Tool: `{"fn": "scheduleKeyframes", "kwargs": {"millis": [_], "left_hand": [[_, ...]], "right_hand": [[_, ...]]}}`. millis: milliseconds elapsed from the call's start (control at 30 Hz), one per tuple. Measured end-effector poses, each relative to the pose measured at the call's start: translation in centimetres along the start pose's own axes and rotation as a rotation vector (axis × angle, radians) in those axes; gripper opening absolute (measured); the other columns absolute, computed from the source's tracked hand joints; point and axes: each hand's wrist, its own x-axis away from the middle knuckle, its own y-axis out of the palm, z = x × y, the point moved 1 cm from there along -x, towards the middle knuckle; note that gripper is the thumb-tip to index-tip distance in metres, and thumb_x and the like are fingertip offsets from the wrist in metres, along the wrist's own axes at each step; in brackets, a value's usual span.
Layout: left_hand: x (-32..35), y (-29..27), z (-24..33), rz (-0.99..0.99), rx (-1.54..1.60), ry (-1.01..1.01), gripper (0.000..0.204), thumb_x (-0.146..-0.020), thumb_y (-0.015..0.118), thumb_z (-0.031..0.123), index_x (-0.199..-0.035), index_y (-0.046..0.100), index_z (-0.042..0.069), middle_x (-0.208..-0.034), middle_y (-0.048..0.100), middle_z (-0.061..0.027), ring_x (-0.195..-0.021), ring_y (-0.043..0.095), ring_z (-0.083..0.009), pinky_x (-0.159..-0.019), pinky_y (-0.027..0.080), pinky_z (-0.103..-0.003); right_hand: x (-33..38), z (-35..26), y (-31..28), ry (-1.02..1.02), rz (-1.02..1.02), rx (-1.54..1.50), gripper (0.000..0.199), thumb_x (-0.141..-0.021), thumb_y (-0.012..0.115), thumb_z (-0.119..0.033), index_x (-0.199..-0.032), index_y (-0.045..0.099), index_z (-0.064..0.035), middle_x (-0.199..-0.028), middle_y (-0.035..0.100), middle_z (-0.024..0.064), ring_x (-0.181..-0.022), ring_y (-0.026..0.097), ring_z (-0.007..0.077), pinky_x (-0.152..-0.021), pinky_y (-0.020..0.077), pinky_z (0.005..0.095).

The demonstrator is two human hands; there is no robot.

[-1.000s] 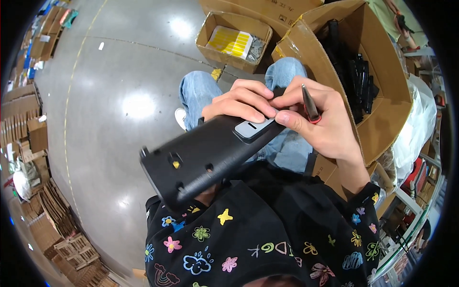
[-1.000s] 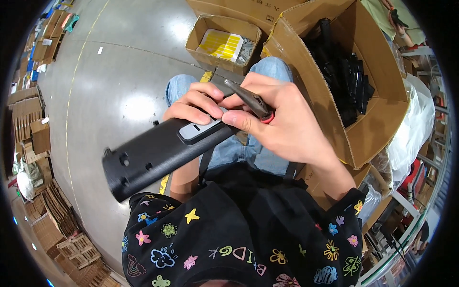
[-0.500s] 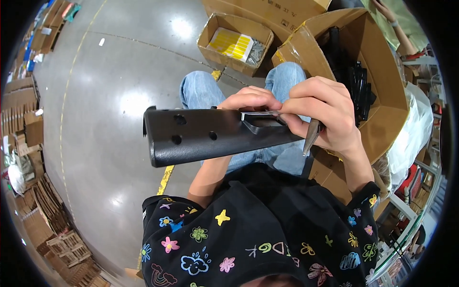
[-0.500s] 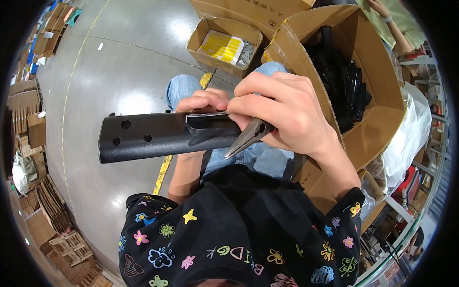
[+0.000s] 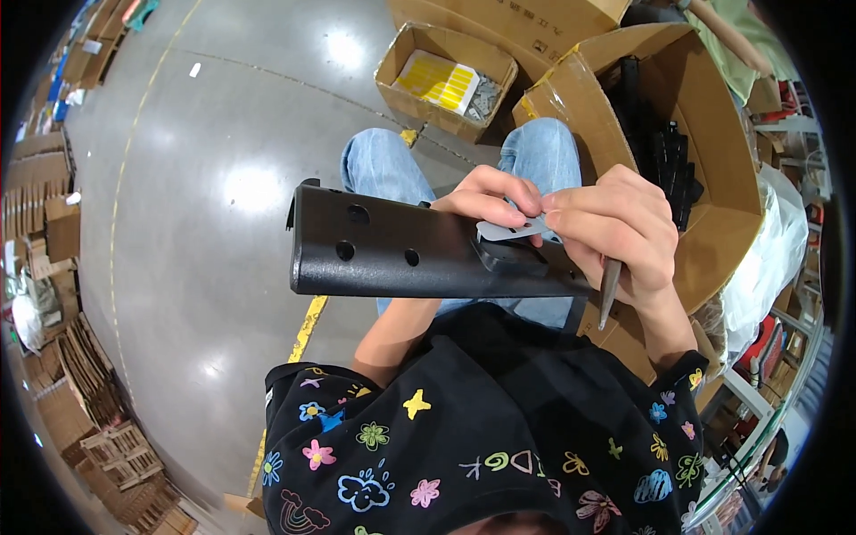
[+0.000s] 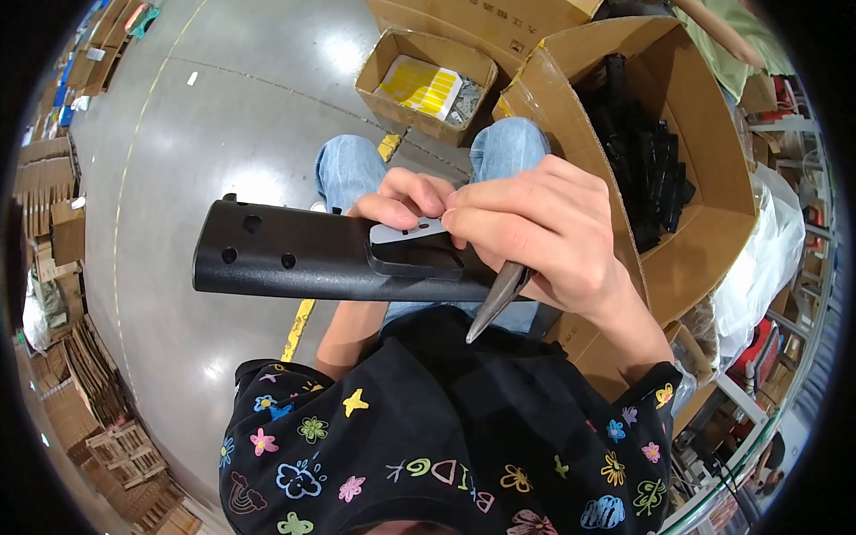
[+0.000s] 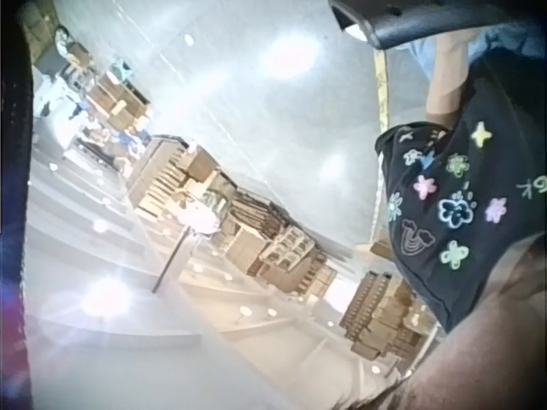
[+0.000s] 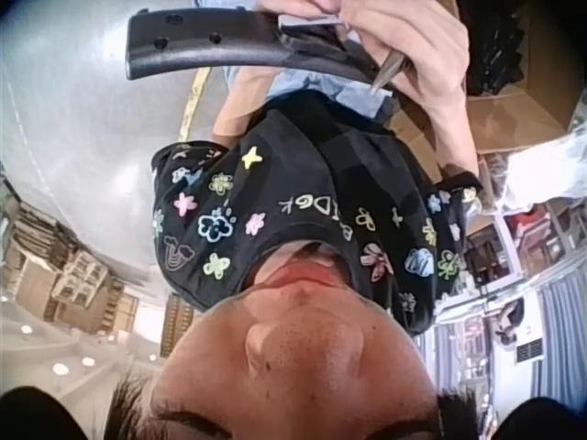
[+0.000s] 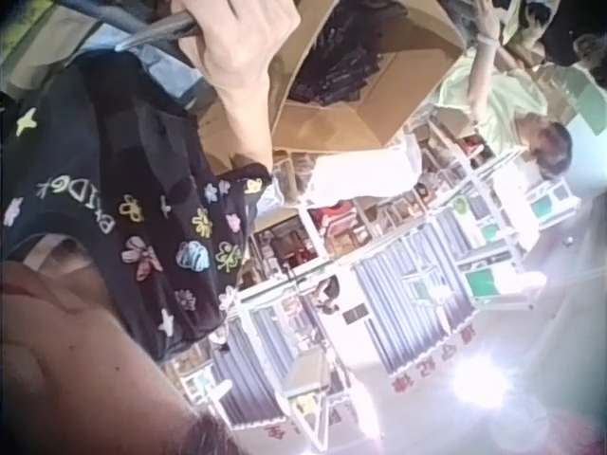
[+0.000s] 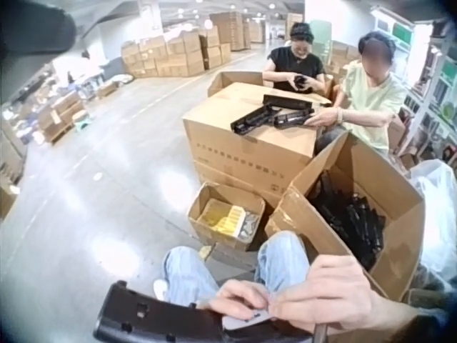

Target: Processing and assembling black plastic components using pliers in a factory setting.

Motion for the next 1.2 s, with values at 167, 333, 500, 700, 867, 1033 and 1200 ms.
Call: {"fn": "scheduleKeyframes", "kwargs": {"millis": [167,333,500,700,867,1033,1200], "left_hand": [[0.4,0.1,-0.2,0.057,-0.004,0.012,0.025,-0.094,0.053,0.025,-0.09,0.062,0.002,-0.1,0.052,-0.0158,-0.097,0.056,-0.0298,-0.085,0.049,-0.042],[0.7,0.8,-0.3,0.111,-0.021,0.06,0.021,-0.093,0.054,0.022,-0.089,0.062,0.003,-0.101,0.051,-0.0153,-0.095,0.055,-0.03,-0.084,0.05,-0.04],[0.6,0.2,0.2,0.088,-0.162,0.141,0.016,-0.089,0.061,0.018,-0.092,0.062,0.003,-0.099,0.054,-0.0172,-0.092,0.057,-0.0315,-0.08,0.052,-0.04],[0.6,-0.4,1.1,-0.007,-0.185,0.06,0.039,-0.097,0.045,0.037,-0.096,0.059,0.001,-0.103,0.062,-0.0317,-0.102,0.057,-0.0452,-0.09,0.045,-0.053],[1.0,-1.4,0.6,-0.003,-0.019,0.147,0.033,-0.096,0.049,0.034,-0.11,0.051,0.004,-0.1,0.063,-0.0264,-0.103,0.059,-0.0427,-0.09,0.047,-0.053],[0.0,-0.8,2.6,0.72,-0.179,-0.368,0.023,-0.089,0.058,0.003,-0.11,0.049,0.0,-0.098,0.065,-0.0181,-0.085,0.066,-0.0288,-0.077,0.055,-0.042],[-0.7,-3.1,1.7,0.891,-0.515,-0.434,0.021,-0.082,0.063,-0.001,-0.103,0.061,-0.002,-0.088,0.067,-0.0092,-0.074,0.063,-0.0148,-0.071,0.051,-0.028]], "right_hand": [[0.9,0.1,0.8,0.028,0.026,-0.07,0.018,-0.068,0.072,-0.004,-0.084,0.065,-0.0044,-0.076,0.066,0.0047,-0.058,0.06,0.0163,-0.05,0.0392,0.0258],[1.1,-1.0,0.7,0.1,0.032,0.006,0.018,-0.063,0.077,-0.009,-0.076,0.064,-0.0051,-0.067,0.063,0.0024,-0.055,0.059,0.0173,-0.05,0.0386,0.0261],[1.0,-1.8,1.1,0.184,0.03,-0.045,0.017,-0.063,0.077,-0.007,-0.075,0.064,-0.005,-0.065,0.061,0.0035,-0.055,0.059,0.019,-0.049,0.0382,0.0266],[1.6,-1.2,0.9,0.408,-0.1,-0.29,0.018,-0.069,0.076,-0.004,-0.085,0.067,-0.0004,-0.077,0.067,0.0108,-0.061,0.061,0.0191,-0.052,0.0427,0.0275],[1.4,-2.1,-0.5,0.851,-0.202,-0.503,0.014,-0.076,0.069,-0.001,-0.089,0.068,0.0033,-0.086,0.068,0.0105,-0.064,0.058,0.0119,-0.06,0.0439,0.0211],[5.3,1.4,-1.9,1.195,0.67,-1.266,0.031,-0.086,0.057,-0.006,-0.115,0.05,0.0012,-0.085,0.052,0.0038,-0.062,0.043,0.0078,-0.064,0.0387,0.0229],[9.9,0.8,-0.4,1.577,1.005,-1.597,0.037,-0.081,0.053,-0.003,-0.117,0.044,-0.0062,-0.092,0.047,0.0064,-0.075,0.048,0.016,-0.066,0.0435,0.0352]]}}
